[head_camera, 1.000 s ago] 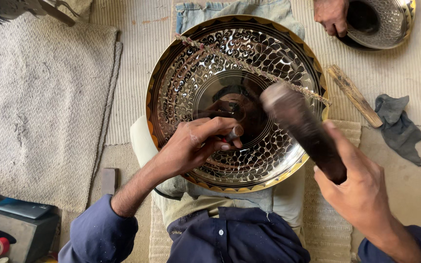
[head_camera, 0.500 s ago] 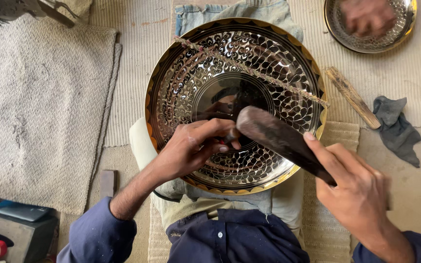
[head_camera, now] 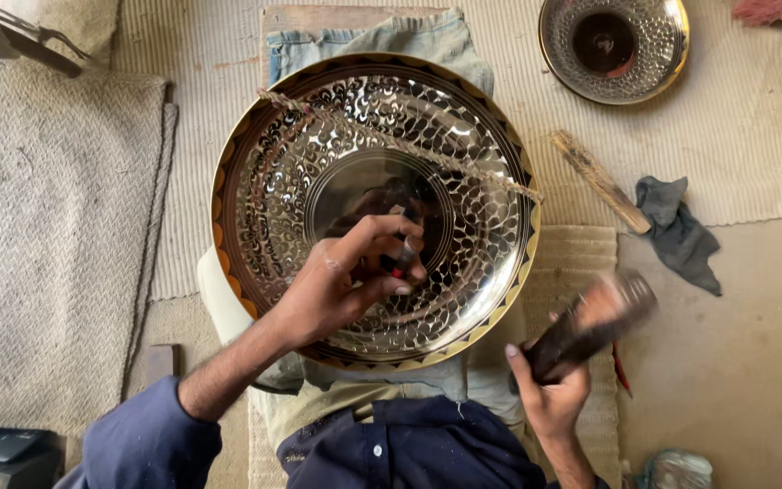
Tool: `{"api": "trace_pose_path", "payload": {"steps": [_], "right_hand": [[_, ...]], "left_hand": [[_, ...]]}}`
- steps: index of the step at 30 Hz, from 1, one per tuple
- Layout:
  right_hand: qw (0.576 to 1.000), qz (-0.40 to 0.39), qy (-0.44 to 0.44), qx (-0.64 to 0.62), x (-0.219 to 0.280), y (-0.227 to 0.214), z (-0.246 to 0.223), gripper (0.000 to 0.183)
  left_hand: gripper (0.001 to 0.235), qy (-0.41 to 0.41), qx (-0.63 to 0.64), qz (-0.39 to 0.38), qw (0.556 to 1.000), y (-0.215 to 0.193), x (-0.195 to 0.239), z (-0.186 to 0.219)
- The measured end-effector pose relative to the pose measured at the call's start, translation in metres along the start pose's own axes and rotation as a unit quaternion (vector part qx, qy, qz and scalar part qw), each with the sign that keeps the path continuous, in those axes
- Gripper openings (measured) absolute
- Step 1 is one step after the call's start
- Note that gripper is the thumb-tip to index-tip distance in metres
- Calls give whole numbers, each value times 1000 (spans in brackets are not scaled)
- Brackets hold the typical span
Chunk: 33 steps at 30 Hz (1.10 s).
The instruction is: The person uses a hammer and a small metal punch to create a decorative hammered pattern on a large metal plate. They repeatedly strike the punch against the plate's surface to form small indentations.
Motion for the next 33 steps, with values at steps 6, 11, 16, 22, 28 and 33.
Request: {"api": "trace_pose_path", "payload": {"steps": [6,11,16,22,28,33], "right_hand": [[997,6,76,-18,-2,-26,-19,25],[999,-5,19,-36,-16,-35,-51,24],[998,19,8,-54,-23,-41,-65,39],[995,-41,22,83,-45,-36,-81,58],[1000,15,4,3,-56,-45,-94,56],[976,-74,-62,196,-69,-34,-104,44]], "left_hand": [[47,25,-80,-24,996,0,0,1],[48,49,-81,-49,994,1,-2,2],[40,66,-48,-56,995,1,-1,1],[46,81,-56,-93,991,8,-4,4],[45,92,-59,-97,989,6,-5,5],[40,86,-67,-100,989,9,-7,-1]]}}
Point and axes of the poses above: each hand's wrist, its own x-axis away from the middle knuckle, its own y-axis out of the palm, z = x × y, the point moved 7 cm from there along -x, towards the middle knuckle, and after that the axes turned 4 degrees about -y, right-handed, at the moved point
